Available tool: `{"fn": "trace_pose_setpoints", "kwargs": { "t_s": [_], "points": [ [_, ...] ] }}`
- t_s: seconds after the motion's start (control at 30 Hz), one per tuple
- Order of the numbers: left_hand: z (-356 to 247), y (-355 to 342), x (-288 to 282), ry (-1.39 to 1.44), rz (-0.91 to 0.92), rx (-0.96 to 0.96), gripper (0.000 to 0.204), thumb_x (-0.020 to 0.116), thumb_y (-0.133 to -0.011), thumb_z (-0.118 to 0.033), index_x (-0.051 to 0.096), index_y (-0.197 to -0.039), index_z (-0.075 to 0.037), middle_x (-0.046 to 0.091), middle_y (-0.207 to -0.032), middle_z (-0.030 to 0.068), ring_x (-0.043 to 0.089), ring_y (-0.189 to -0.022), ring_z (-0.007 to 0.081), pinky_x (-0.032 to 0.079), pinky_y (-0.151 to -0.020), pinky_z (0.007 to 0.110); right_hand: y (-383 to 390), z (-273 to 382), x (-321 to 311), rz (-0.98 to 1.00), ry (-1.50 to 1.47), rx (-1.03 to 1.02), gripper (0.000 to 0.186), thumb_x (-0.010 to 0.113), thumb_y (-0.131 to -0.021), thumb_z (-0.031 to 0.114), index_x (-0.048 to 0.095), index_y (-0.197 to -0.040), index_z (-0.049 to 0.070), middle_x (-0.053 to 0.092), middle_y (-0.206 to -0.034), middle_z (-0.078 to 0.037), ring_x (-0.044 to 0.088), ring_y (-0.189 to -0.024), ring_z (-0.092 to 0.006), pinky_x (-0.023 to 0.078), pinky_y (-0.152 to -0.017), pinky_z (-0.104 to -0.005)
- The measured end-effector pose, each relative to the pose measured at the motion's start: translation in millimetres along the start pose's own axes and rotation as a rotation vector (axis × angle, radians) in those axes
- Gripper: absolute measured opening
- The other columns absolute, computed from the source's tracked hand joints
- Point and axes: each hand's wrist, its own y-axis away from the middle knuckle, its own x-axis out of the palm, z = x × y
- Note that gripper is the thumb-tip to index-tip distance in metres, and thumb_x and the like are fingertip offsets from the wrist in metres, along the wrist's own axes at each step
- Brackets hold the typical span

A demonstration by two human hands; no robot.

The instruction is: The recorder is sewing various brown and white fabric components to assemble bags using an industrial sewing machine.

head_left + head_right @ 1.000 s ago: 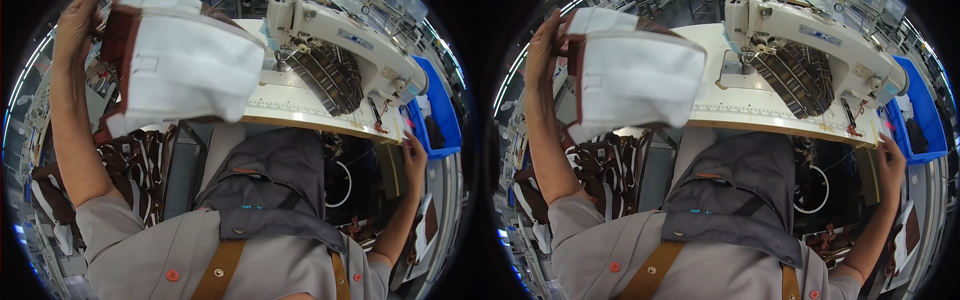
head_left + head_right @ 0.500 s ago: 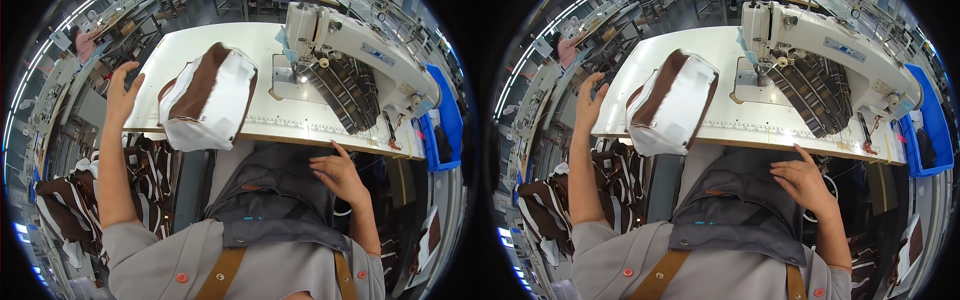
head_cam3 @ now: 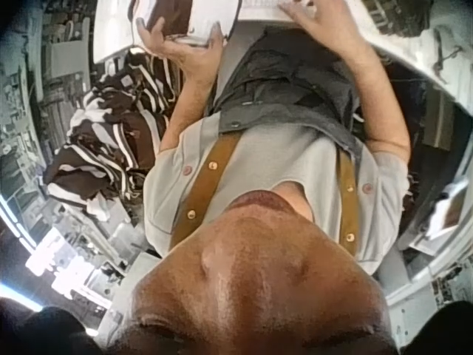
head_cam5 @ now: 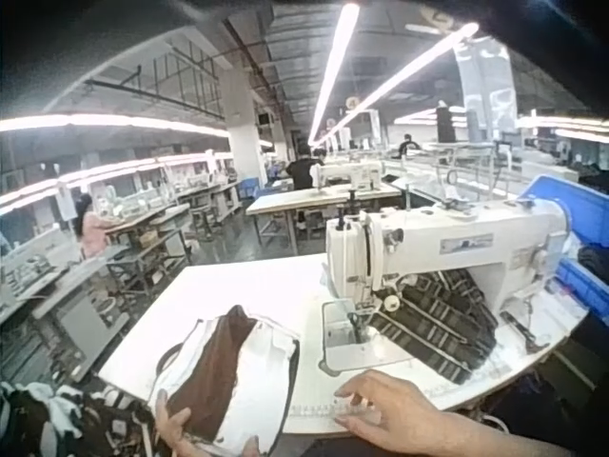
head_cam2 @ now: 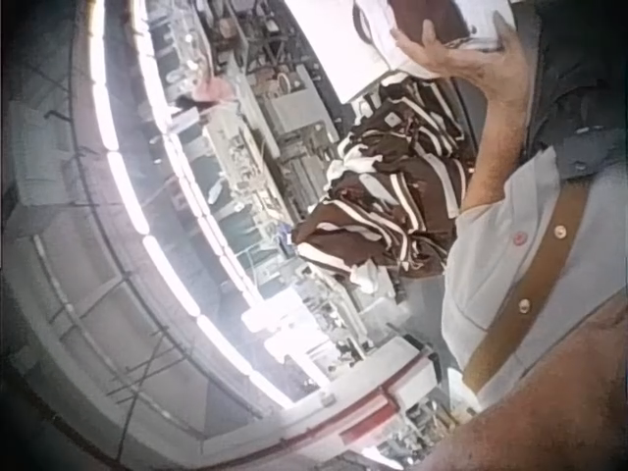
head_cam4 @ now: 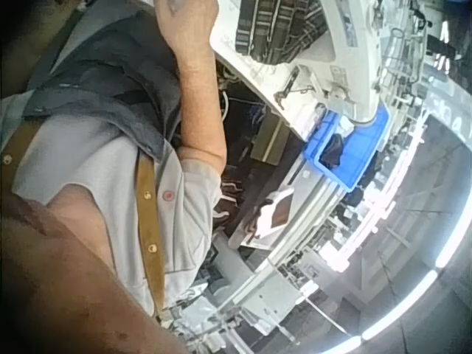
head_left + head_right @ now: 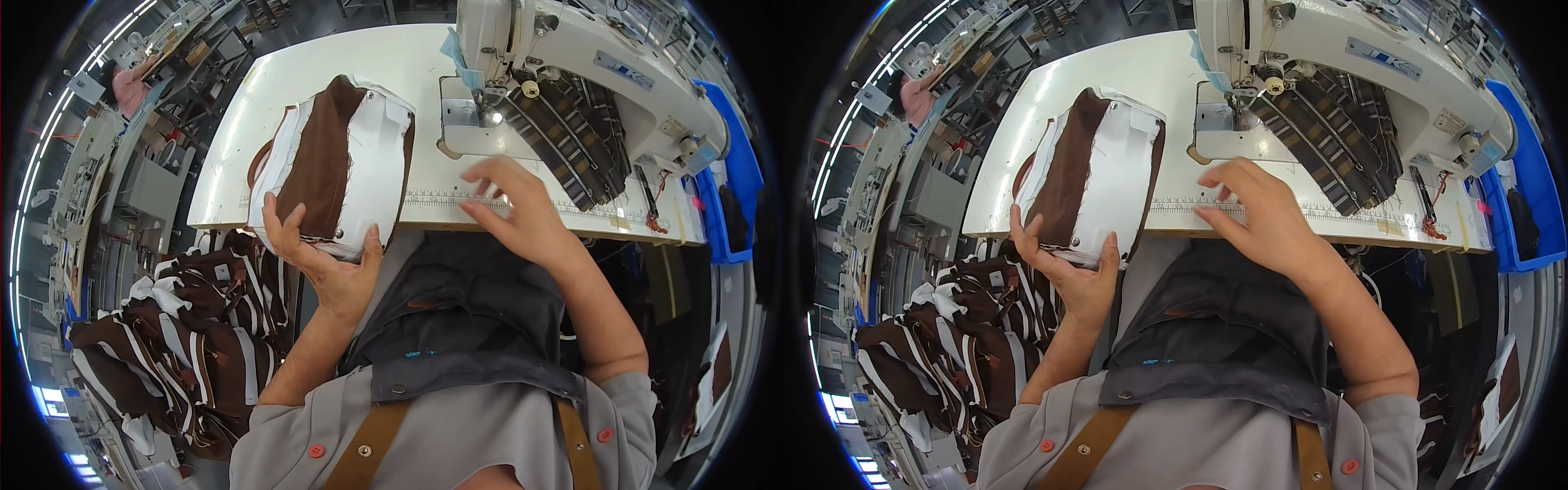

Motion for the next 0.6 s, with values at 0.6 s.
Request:
{"fn": "trace_pose_setpoints", "kwargs": {
  "t_s": [0.6],
  "points": [
    [24,0,5,0.116,0.051,-0.044,0.105,0.089,-0.072,-0.035,0.016,-0.143,-0.008,0.007,-0.156,0.0332,0.008,-0.148,0.0481,0.011,-0.117,0.063,-130,-41,85,-0.160,-0.183,-0.007,0.025,0.066,-0.092,0.013,0.058,-0.112,-0.001,0.064,-0.101,-0.019,0.064,-0.094,-0.0350,0.052,-0.083,-0.0411]
  ]
}}
